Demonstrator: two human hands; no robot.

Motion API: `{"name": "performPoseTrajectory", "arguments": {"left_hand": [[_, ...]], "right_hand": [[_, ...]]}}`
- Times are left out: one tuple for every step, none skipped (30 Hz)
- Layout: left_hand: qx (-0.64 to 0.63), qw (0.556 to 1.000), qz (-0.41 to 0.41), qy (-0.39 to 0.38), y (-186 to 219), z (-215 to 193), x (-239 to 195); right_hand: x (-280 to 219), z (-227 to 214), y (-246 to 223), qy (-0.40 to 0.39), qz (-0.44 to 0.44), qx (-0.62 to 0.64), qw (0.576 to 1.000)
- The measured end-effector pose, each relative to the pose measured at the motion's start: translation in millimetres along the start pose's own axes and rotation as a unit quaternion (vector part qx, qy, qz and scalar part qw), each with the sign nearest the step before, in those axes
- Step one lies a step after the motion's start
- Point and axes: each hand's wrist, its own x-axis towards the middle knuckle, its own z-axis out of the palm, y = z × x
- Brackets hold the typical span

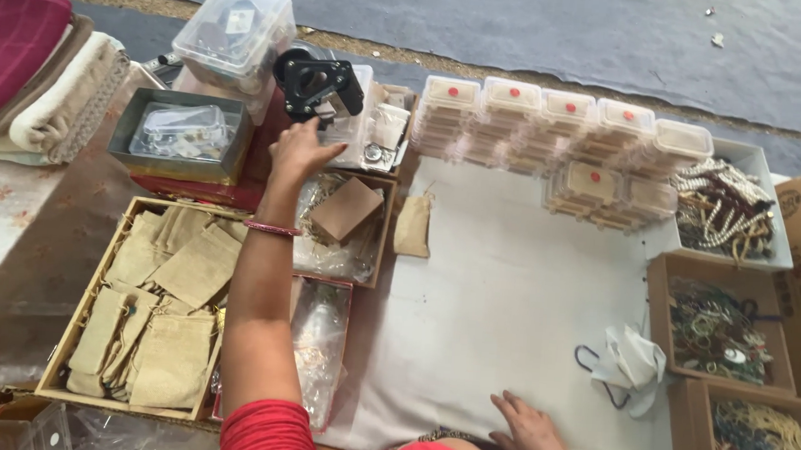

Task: The person is sorting jewelry items, placing them into small clear plastic bags and pouches, and organizing boxes of jewelry components.

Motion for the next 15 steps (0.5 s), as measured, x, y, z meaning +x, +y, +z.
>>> {"name": "performPoseTrajectory", "arguments": {"left_hand": [[0.002, 1.0, 0.004, -0.003, 16.8, 5.2, -8.0], [0.024, 0.998, 0.058, -0.023, 34.1, 10.7, -16.4], [0.045, 0.992, 0.111, -0.042, 52.2, 16.7, -25.7], [0.047, 0.991, 0.115, -0.045, 70.6, 28.0, -40.6], [0.028, 0.984, 0.161, -0.068, 89.2, 39.0, -55.4], [0.009, 0.974, 0.207, -0.09, 108.3, 50.2, -70.5], [0.01, 0.974, 0.209, -0.092, 122.1, 61.4, -91.5], [-0.016, 0.96, 0.259, -0.106, 136.5, 72.9, -112.6], [-0.043, 0.943, 0.308, -0.12, 152.0, 85.5, -134.1], [-0.043, 0.942, 0.31, -0.123, 159.7, 93.5, -155.6], [-0.074, 0.93, 0.319, -0.167, 167.5, 102.4, -178.3], [-0.103, 0.915, 0.328, -0.21, 175.6, 111.0, -200.8], [-0.104, 0.915, 0.329, -0.21, 180.2, 115.2, -215.7], [-0.146, 0.909, 0.301, -0.247, 184.9, 119.5, -230.2], [-0.188, 0.9, 0.27, -0.284, 187.9, 124.8, -246.8]], "right_hand": [[0.7, -4.2, 5.9, 0.0, 0.003, 0.004, 1.0], [1.0, -8.5, 12.4, 0.014, -0.032, -0.012, 0.999], [0.4, -13.4, 20.5, 0.027, -0.067, -0.03, 0.997], [-1.7, -34.8, 21.5, 0.027, -0.063, -0.027, 0.997], [-3.1, -56.9, 23.4, 0.043, -0.075, -0.07, 0.994], [-4.5, -79.2, 26.2, 0.059, -0.086, -0.112, 0.988], [-6.4, -99.7, 25.2, 0.059, -0.084, -0.11, 0.989], [-8.3, -120.5, 25.3, 0.082, -0.066, -0.128, 0.986], [-10.8, -141.5, 27.1, 0.103, -0.047, -0.145, 0.983], [-13.8, -149.8, 28.9, 0.103, -0.044, -0.144, 0.983], [-17.9, -158.0, 31.6, 0.173, -0.063, -0.111, 0.977], [-21.6, -166.7, 34.6, 0.242, -0.082, -0.077, 0.964], [-22.4, -166.0, 43.5, 0.243, -0.08, -0.078, 0.964], [-22.9, -165.5, 52.5, 0.233, -0.097, -0.076, 0.965], [-24.6, -162.9, 61.1, 0.22, -0.115, -0.072, 0.966]]}}
